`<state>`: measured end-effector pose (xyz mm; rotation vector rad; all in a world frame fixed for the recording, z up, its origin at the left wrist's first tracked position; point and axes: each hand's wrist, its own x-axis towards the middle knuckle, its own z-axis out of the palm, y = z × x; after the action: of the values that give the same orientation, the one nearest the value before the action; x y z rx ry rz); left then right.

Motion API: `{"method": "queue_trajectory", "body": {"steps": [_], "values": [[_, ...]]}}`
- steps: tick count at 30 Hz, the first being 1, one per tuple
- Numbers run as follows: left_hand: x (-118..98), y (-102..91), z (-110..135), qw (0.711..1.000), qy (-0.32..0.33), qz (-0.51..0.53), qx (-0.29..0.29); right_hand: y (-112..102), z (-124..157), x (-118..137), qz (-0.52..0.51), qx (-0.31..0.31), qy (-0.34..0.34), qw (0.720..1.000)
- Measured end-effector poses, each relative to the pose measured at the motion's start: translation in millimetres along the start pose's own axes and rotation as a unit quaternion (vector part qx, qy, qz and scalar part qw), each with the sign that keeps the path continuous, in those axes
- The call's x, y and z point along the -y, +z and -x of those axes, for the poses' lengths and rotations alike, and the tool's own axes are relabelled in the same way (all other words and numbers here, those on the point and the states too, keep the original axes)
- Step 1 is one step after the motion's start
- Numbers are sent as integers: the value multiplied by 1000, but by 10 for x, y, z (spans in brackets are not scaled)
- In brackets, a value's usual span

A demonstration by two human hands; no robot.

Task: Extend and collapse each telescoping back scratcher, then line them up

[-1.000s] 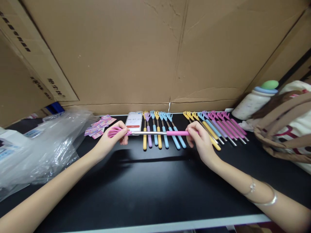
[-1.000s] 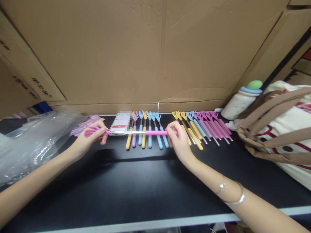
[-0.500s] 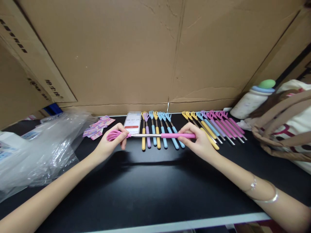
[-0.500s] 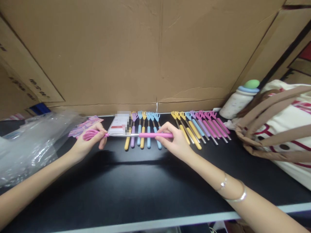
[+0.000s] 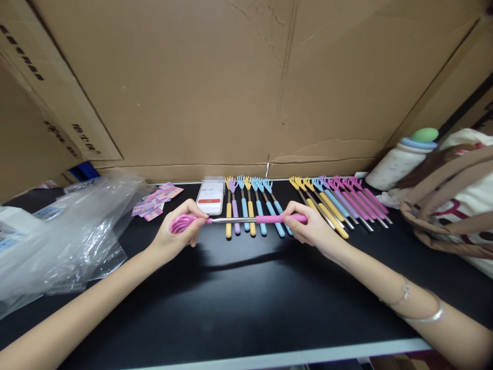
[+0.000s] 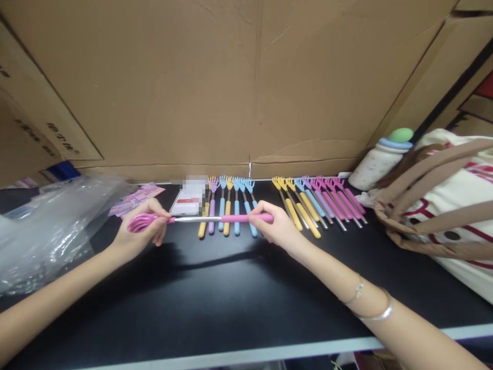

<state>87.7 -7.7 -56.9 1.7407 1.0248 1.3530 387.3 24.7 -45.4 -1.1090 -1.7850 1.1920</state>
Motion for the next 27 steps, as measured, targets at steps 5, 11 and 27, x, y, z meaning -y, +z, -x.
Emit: {"method": "queue_trajectory", "body": {"steps": [5, 11, 27], "values": [[19, -11, 29, 999, 17, -31, 9, 6, 18, 30, -64, 53, 34, 996], [37, 19, 54, 999, 34, -28, 4, -35, 26, 96, 21, 20, 8, 1000], [-8, 163, 40, 995, -69, 75, 9, 38, 99, 53, 178, -52, -171, 968]]}}
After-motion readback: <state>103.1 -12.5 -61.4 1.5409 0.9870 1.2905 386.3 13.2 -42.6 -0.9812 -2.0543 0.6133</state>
